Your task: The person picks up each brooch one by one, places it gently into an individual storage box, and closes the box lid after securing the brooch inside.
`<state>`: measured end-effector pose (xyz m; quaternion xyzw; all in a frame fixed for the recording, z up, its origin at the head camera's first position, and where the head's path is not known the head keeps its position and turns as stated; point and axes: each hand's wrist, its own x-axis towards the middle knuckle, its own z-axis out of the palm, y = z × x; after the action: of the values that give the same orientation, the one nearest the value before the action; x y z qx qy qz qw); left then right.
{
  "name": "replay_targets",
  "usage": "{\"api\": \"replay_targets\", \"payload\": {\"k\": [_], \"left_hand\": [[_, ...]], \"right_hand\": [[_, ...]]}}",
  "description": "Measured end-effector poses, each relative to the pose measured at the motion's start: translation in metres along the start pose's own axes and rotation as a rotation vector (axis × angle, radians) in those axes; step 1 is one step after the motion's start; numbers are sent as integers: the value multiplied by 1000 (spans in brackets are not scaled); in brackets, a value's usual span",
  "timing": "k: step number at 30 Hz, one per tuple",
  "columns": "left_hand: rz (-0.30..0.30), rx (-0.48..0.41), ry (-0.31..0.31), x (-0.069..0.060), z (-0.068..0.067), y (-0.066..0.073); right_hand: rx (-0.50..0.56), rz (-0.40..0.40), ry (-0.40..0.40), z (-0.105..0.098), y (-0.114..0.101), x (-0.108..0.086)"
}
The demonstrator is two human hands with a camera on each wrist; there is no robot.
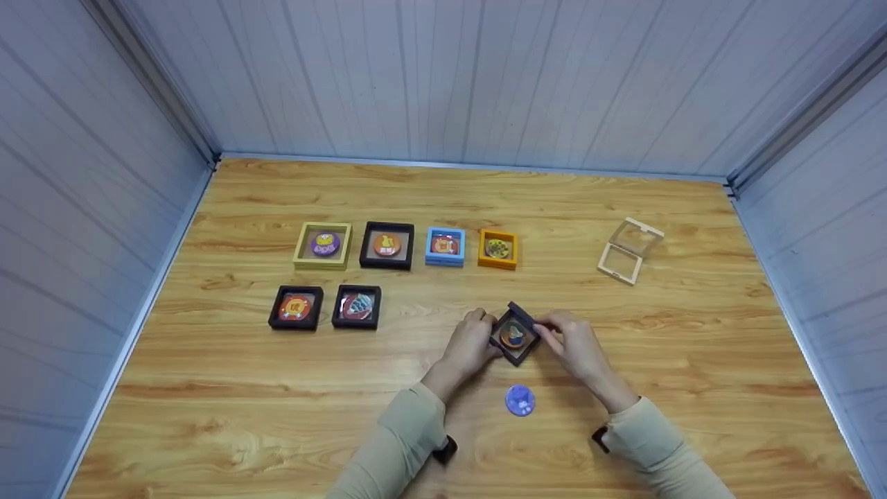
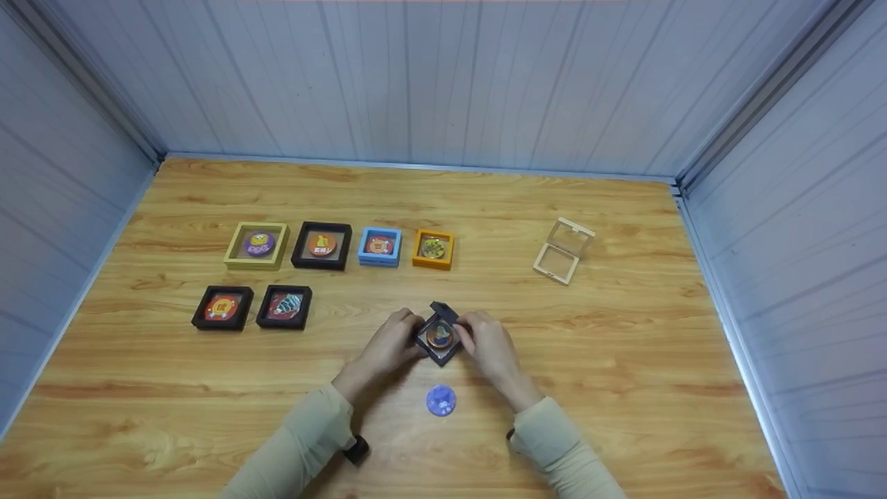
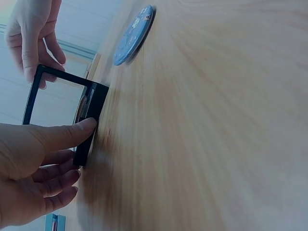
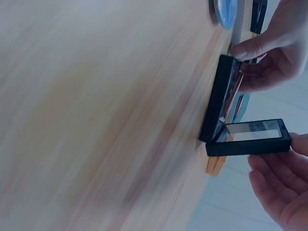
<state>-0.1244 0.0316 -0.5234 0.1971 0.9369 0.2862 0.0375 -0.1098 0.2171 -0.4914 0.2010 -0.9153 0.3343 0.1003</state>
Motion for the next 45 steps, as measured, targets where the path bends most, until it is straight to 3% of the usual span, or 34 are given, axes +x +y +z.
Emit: {"api": "replay_targets", "payload": {"k": [10, 21, 27, 38, 45], "left_hand": [[-19, 2, -15, 0, 1, -1], [40, 26, 25, 0, 3, -4], [34, 24, 10, 0, 2, -3], [25, 21, -4, -1, -2, -4], [92, 20, 26, -3, -5, -2]], "right_hand": [[9, -27, -35, 7, -6, -4], [-105, -74, -149, 18, -12, -6], [-142, -109, -220, 21, -12, -4], [-182, -170, -261, 24, -10, -6], [-171, -205, -282, 13, -5, -3]]}}
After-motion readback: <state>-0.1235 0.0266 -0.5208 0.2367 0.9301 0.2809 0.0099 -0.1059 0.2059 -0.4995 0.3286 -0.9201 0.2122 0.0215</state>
